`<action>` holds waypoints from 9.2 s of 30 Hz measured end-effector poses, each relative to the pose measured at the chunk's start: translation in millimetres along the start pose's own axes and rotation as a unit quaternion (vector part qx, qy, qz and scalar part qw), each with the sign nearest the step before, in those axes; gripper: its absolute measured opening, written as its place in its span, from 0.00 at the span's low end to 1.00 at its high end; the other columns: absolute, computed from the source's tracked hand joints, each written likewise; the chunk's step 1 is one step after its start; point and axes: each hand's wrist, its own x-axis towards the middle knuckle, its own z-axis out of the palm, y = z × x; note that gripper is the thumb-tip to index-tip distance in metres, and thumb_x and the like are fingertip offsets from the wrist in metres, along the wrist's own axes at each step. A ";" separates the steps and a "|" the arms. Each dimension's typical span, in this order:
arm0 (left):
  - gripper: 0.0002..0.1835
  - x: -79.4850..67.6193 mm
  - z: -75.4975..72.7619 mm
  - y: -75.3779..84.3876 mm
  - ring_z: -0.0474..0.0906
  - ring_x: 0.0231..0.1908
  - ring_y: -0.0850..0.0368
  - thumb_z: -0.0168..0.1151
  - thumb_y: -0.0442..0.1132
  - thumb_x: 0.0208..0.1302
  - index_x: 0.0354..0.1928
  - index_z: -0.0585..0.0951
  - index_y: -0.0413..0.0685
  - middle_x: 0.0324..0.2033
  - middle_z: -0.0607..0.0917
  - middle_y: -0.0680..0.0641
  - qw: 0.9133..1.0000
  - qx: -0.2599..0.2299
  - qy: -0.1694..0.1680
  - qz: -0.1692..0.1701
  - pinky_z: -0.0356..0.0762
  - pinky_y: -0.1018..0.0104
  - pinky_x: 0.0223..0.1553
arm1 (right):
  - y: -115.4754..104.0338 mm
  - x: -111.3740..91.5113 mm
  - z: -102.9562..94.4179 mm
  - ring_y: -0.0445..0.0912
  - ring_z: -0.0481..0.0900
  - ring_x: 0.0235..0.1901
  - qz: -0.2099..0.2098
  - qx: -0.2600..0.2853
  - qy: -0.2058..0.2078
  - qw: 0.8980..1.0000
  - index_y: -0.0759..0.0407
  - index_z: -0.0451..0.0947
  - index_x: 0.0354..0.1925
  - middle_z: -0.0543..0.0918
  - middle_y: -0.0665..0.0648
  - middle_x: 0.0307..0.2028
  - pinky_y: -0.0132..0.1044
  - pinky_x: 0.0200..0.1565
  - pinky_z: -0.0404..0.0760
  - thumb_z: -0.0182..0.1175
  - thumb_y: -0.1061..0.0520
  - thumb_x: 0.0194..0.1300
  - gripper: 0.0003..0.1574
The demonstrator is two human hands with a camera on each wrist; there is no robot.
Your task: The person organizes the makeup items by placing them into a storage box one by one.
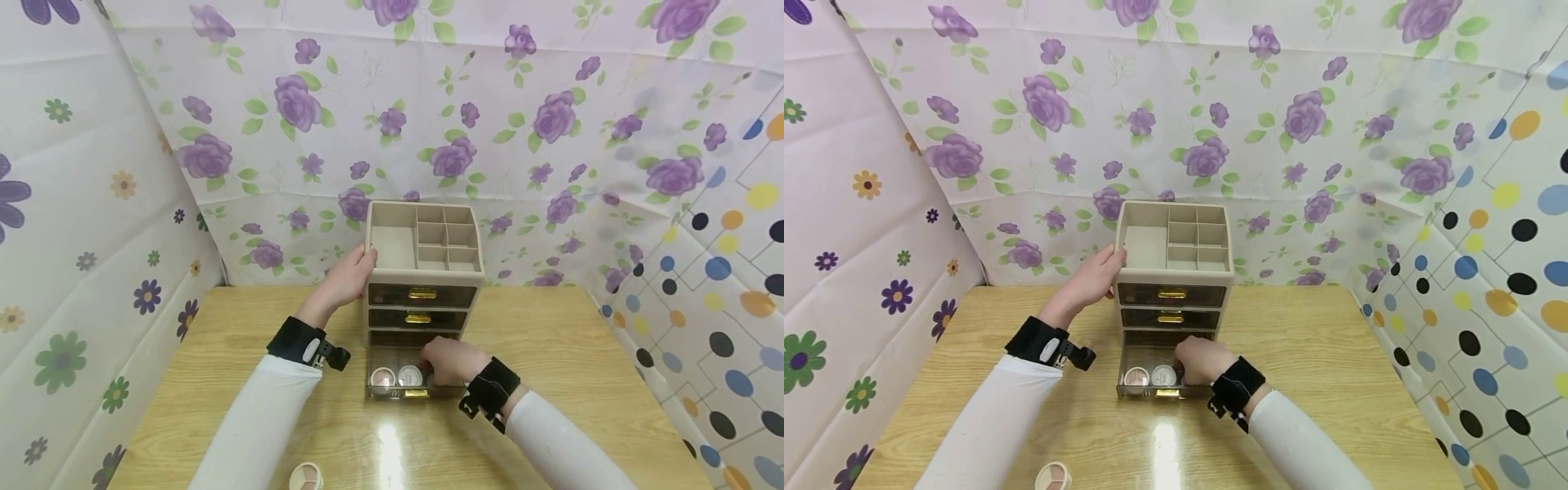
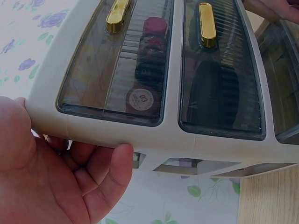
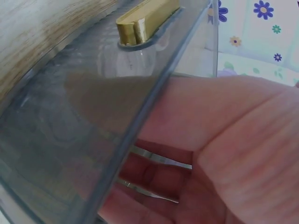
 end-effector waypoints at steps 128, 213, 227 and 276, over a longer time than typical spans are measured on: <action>0.23 -181.9 26.7 -106.2 0.74 0.45 0.66 0.72 0.41 0.55 0.54 0.79 0.56 0.45 0.75 0.60 0.947 0.197 -0.151 0.206 0.80 0.60 0.47 | 62.9 -13.1 -58.5 0.45 0.73 0.36 0.059 0.571 0.450 0.684 0.53 0.70 0.40 0.72 0.54 0.38 0.38 0.40 0.73 0.52 0.41 0.76 0.17; 0.10 -81.3 114.7 -43.3 0.79 0.34 0.65 0.64 0.39 0.66 0.48 0.83 0.49 0.44 0.83 0.49 0.982 0.130 0.050 0.127 0.82 0.69 0.34 | 72.2 -9.6 -54.1 0.44 0.74 0.37 0.035 0.588 0.461 0.664 0.54 0.72 0.41 0.74 0.53 0.38 0.35 0.37 0.74 0.54 0.41 0.74 0.18; 0.12 -146.8 158.2 -57.6 0.85 0.32 0.47 0.56 0.40 0.73 0.44 0.83 0.37 0.36 0.87 0.39 0.962 -0.223 -0.151 0.035 0.85 0.51 0.36 | 70.5 -11.2 -56.7 0.42 0.73 0.33 0.041 0.586 0.463 0.664 0.55 0.72 0.41 0.74 0.51 0.34 0.33 0.35 0.74 0.54 0.44 0.75 0.16; 0.26 -134.3 196.1 -101.0 0.83 0.44 0.42 0.53 0.46 0.76 0.57 0.71 0.24 0.49 0.83 0.31 0.879 -0.451 -0.019 -0.156 0.83 0.56 0.46 | 72.9 -10.3 -55.8 0.45 0.74 0.35 0.049 0.574 0.455 0.679 0.56 0.72 0.43 0.74 0.55 0.37 0.35 0.37 0.75 0.55 0.38 0.73 0.23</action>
